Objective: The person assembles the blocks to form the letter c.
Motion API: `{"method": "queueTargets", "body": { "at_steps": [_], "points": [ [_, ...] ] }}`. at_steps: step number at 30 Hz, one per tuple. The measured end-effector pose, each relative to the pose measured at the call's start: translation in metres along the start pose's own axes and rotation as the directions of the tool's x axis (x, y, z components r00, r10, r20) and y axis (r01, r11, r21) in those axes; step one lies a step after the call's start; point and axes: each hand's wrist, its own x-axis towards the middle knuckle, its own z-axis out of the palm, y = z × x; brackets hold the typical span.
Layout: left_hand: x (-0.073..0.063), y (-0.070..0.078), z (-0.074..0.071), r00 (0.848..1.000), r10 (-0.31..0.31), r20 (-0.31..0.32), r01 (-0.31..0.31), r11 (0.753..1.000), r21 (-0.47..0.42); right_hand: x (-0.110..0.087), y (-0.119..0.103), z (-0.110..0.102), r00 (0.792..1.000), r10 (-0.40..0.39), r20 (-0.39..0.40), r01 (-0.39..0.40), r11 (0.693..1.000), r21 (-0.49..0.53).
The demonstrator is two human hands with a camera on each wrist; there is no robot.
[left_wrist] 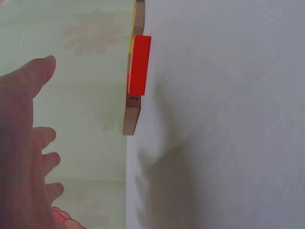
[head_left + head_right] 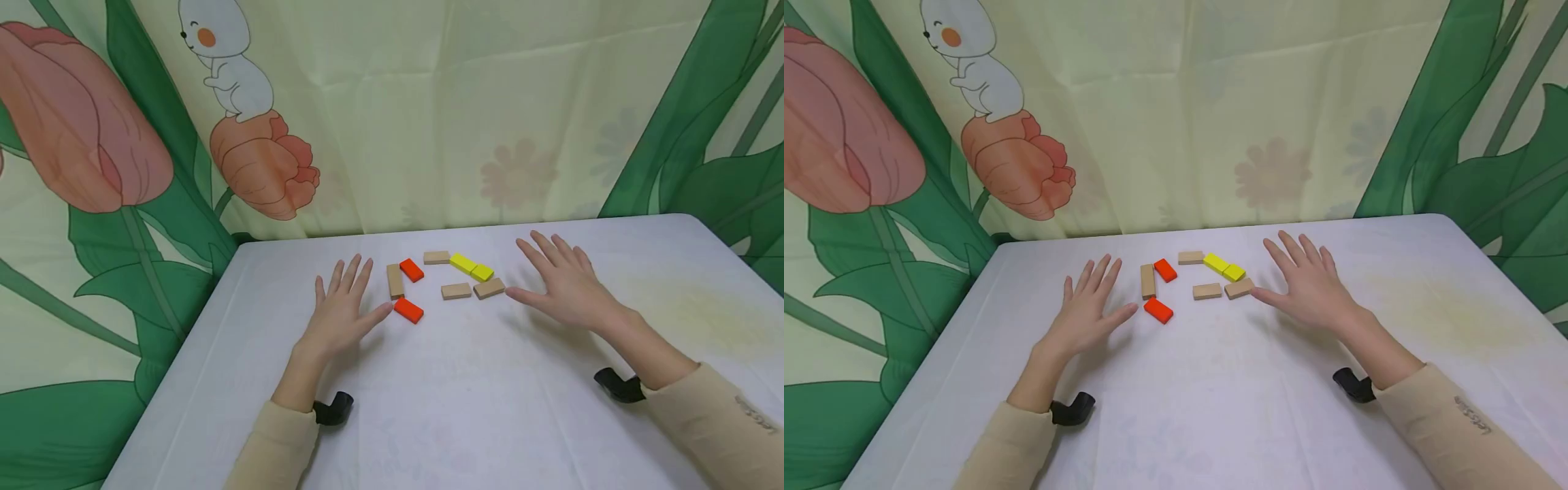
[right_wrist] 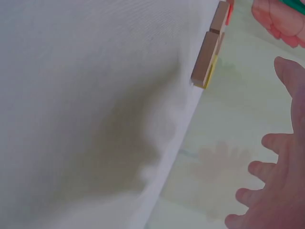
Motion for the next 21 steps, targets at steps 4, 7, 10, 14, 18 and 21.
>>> {"method": "queueTargets", "body": {
  "at_steps": [4, 7, 10, 14, 18, 21],
  "points": [
    [0.003, 0.000, 0.005, 1.000, 0.010, -0.023, -0.012, 0.998, -0.061, 0.005, -0.007, 0.003, 1.000, -0.013, -0.014, 0.014, 0.999, 0.034],
    [0.005, 0.001, 0.008, 0.999, 0.009, -0.040, -0.013, 0.996, -0.092, 0.008, -0.014, 0.007, 1.000, -0.016, -0.021, 0.017, 0.998, 0.065],
    [0.007, 0.001, 0.011, 0.999, 0.008, -0.052, -0.015, 0.993, -0.121, 0.013, -0.020, 0.010, 1.000, -0.017, -0.025, 0.019, 0.996, 0.085],
    [0.013, 0.001, 0.015, 0.998, 0.010, -0.069, -0.021, 0.987, -0.157, 0.019, -0.026, 0.013, 0.999, -0.019, -0.026, 0.022, 0.994, 0.111],
    [0.021, 0.001, 0.020, 0.996, 0.019, -0.088, -0.035, 0.981, -0.192, 0.025, -0.032, 0.017, 0.999, -0.029, -0.031, 0.033, 0.990, 0.138],
    [0.026, -0.001, 0.023, 0.994, 0.030, -0.100, -0.052, 0.972, -0.228, 0.029, -0.038, 0.021, 0.999, -0.036, -0.041, 0.042, 0.986, 0.163]
  ]
}}
